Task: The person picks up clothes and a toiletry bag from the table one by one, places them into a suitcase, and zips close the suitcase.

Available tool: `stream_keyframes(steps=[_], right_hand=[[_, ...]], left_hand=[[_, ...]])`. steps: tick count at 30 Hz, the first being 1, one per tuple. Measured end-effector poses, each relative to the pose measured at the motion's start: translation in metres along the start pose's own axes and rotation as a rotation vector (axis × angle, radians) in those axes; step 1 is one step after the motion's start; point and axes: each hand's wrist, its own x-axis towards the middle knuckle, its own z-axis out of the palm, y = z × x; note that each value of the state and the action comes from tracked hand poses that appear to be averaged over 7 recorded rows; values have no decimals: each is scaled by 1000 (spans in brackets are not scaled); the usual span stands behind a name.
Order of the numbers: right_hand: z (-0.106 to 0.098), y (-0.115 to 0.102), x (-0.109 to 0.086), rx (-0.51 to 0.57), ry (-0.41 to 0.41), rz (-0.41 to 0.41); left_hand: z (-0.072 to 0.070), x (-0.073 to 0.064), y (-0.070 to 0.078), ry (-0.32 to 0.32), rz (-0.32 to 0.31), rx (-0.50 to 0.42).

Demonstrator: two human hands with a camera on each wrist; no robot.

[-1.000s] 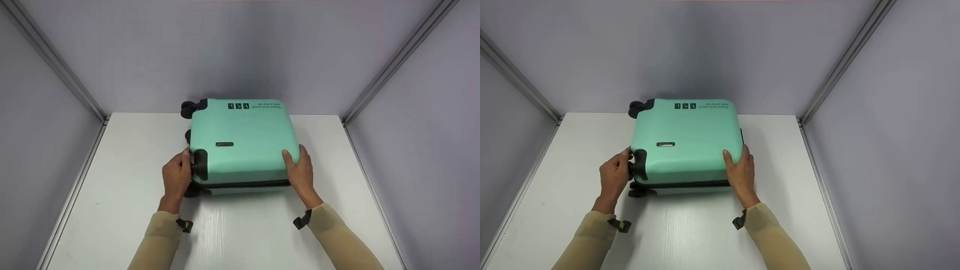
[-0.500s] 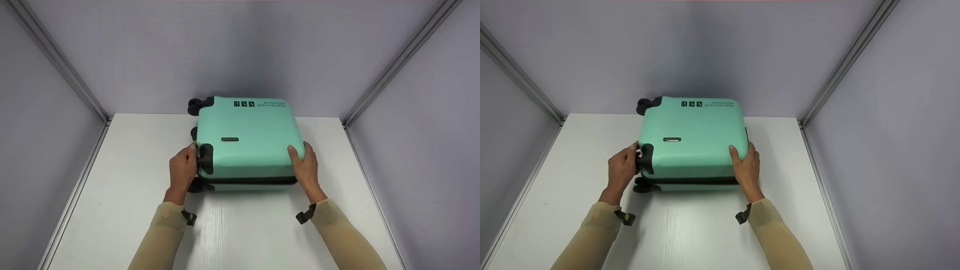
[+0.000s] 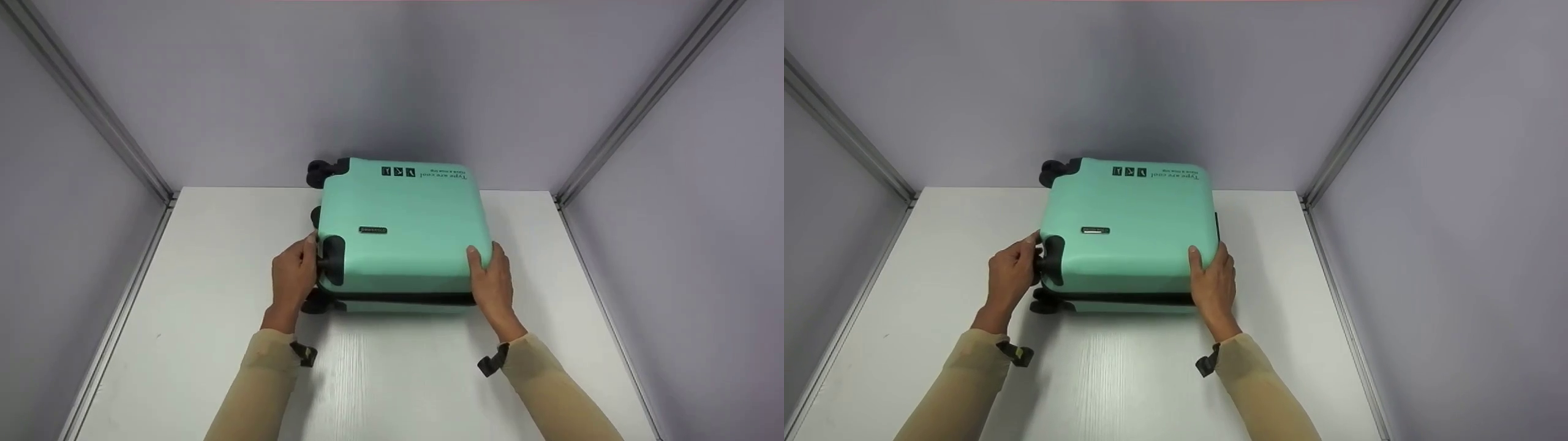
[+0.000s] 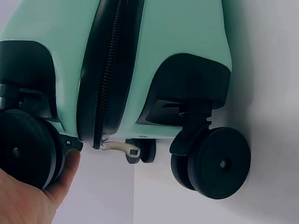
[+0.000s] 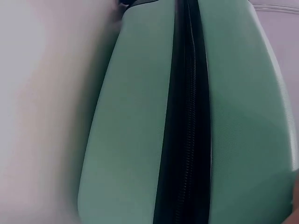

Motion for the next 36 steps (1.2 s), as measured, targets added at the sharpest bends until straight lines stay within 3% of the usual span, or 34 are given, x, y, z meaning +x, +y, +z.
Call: stream_keyframes(steps=[3, 6, 9, 12, 18, 24, 36], right_hand=[[2, -2, -2, -93, 67, -120], [6, -3, -6, -224, 132, -300], [11, -6, -9, -353, 145, -435], [15, -10, -11, -447, 133, -501], [13, -11, -7, -545, 110, -527], [13, -7, 9, -556, 74, -516], [21, -10, 41, -580, 21, -498]], left_hand=[[3, 0, 1, -1, 9, -3], [6, 0, 2, -4, 13, -8], [10, 0, 5, -11, 7, -19], [15, 0, 7, -28, 1, -33], [26, 2, 11, -23, 18, -41], [32, 12, 13, -18, 57, -26], [33, 36, 11, -93, -16, 10]])
